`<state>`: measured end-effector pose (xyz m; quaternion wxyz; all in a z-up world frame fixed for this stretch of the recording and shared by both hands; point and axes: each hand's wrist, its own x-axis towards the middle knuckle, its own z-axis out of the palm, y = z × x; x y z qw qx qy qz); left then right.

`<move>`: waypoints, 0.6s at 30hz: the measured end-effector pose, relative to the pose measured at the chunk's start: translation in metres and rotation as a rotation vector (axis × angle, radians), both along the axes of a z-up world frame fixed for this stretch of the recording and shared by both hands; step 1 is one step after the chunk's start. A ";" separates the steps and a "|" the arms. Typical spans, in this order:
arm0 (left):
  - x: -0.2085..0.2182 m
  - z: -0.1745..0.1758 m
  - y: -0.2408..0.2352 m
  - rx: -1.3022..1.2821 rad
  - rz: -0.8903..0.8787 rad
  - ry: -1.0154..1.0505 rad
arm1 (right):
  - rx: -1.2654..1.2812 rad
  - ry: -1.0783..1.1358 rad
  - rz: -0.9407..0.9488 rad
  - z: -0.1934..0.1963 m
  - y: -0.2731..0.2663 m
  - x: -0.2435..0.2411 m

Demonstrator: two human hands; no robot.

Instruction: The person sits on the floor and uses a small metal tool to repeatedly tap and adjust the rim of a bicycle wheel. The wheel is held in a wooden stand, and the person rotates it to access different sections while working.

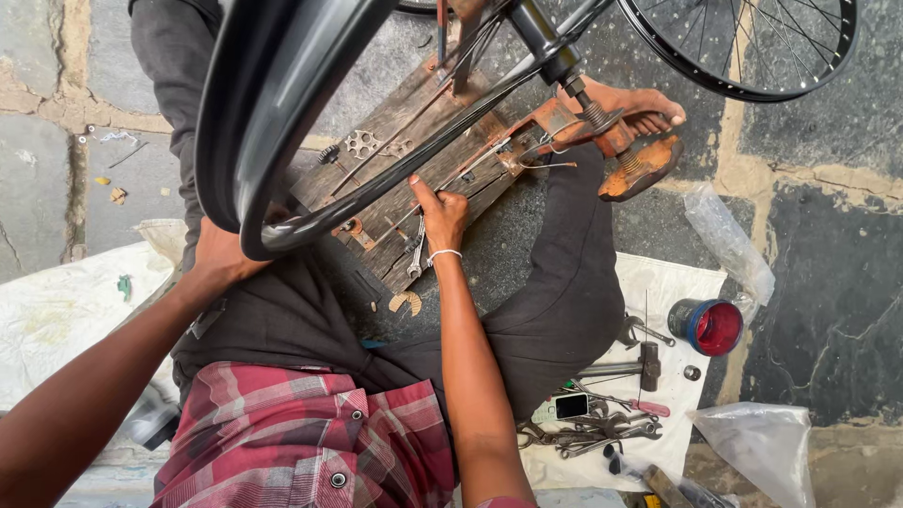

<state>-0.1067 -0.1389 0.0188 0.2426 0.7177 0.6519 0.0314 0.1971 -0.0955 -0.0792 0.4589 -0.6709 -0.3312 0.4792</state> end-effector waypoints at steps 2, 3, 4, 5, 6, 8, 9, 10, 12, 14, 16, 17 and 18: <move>0.000 0.000 0.000 0.024 -0.003 -0.004 | 0.002 0.000 0.003 0.002 0.001 0.000; 0.000 -0.001 0.000 0.000 0.016 -0.002 | -0.007 -0.001 0.001 0.003 0.001 0.000; -0.001 -0.003 -0.001 -0.024 0.037 0.001 | -0.016 -0.002 0.001 0.004 0.001 -0.001; -0.002 -0.004 -0.002 -0.012 0.028 0.002 | -0.026 -0.002 0.001 0.004 0.000 -0.001; -0.003 -0.007 -0.002 0.000 0.020 0.002 | -0.024 -0.003 0.001 0.004 0.000 -0.001; -0.006 -0.012 -0.004 0.035 0.004 0.006 | -0.021 -0.004 0.001 0.003 0.000 0.000; -0.007 -0.013 -0.005 0.057 -0.003 0.009 | -0.018 -0.009 0.003 0.002 0.000 -0.001; -0.007 -0.014 -0.005 0.081 -0.011 0.012 | -0.014 -0.014 0.005 0.002 0.000 -0.001; -0.007 -0.015 -0.004 0.034 -0.012 0.024 | -0.021 -0.030 0.007 0.002 0.001 0.000; -0.006 -0.015 -0.004 0.003 -0.006 0.036 | -0.043 -0.054 0.008 0.002 0.000 0.000; -0.006 -0.016 -0.004 -0.013 0.005 0.049 | -0.025 -0.058 0.011 0.001 0.000 0.000; -0.007 -0.017 -0.004 -0.006 -0.001 0.046 | -0.016 -0.060 0.012 0.000 0.000 0.000; -0.007 -0.018 -0.004 -0.001 -0.008 0.043 | -0.024 -0.066 0.011 -0.001 0.000 0.000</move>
